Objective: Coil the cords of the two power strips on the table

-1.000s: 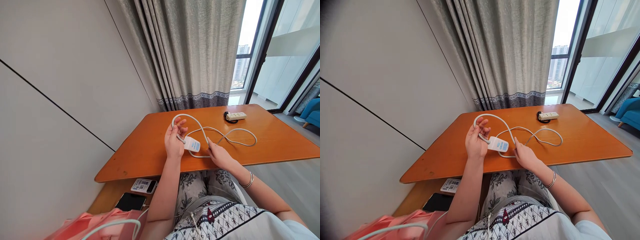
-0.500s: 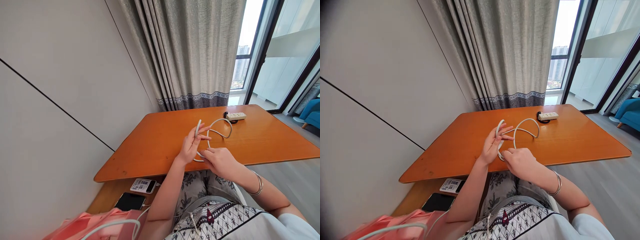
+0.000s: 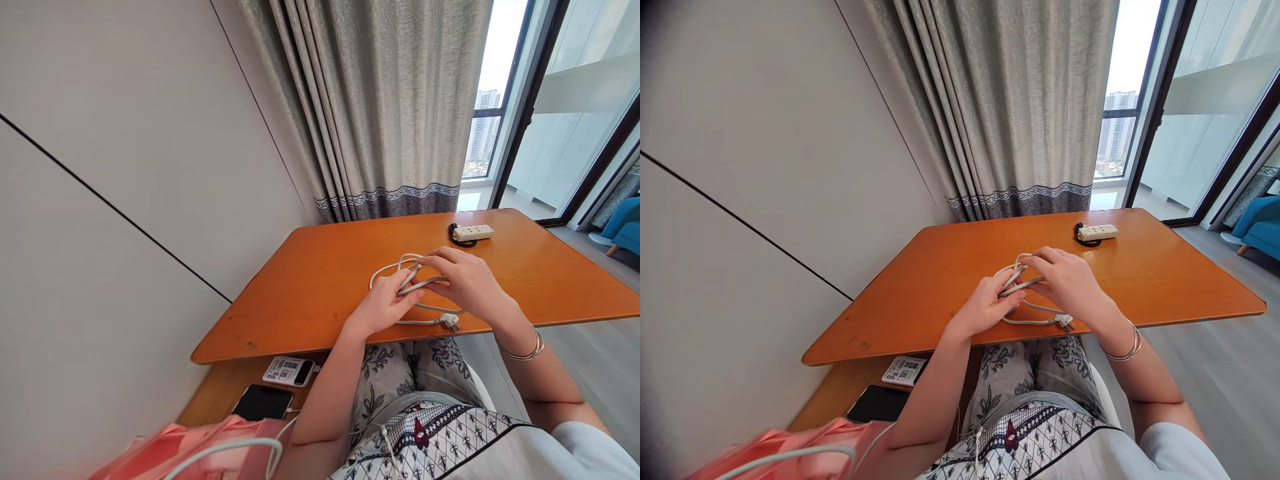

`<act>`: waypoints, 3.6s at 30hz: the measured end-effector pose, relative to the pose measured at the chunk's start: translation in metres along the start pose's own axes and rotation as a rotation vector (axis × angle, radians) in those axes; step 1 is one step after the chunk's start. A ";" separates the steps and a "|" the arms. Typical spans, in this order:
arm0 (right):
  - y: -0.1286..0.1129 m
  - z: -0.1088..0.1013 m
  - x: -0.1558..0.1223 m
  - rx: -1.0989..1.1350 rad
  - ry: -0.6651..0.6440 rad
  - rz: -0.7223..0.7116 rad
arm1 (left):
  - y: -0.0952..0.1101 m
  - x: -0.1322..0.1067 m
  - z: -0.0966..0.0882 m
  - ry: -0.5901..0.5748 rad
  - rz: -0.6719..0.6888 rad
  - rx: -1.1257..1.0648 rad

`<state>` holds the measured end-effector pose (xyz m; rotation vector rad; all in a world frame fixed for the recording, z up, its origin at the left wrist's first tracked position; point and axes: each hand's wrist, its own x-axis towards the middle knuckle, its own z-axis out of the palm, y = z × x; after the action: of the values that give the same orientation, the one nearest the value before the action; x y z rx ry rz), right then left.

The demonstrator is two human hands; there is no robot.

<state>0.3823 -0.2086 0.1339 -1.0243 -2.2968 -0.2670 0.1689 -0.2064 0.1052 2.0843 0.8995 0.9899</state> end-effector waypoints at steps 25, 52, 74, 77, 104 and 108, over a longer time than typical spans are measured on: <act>0.057 0.062 -0.017 1.143 0.035 0.537 | -0.004 -0.009 -0.041 0.487 -0.059 -1.362; -0.020 0.022 -0.009 -0.153 -0.423 0.124 | -0.008 0.000 -0.011 0.423 -0.052 -1.027; -0.021 0.014 0.006 0.216 -0.071 -0.075 | -0.016 -0.005 0.007 0.267 -0.048 -0.542; -0.012 0.014 0.012 0.135 0.037 -0.058 | -0.012 -0.004 0.005 0.112 -0.117 -0.769; 0.053 -0.018 0.006 -0.205 0.109 0.577 | 0.023 -0.026 -0.026 0.451 -0.085 -1.099; 0.096 -0.028 -0.002 -0.252 0.182 0.744 | 0.026 -0.037 -0.046 0.562 -0.099 -1.142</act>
<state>0.4655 -0.1559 0.1496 -1.8099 -1.6053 -0.3218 0.1212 -0.2377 0.1347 0.8070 0.4536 1.5682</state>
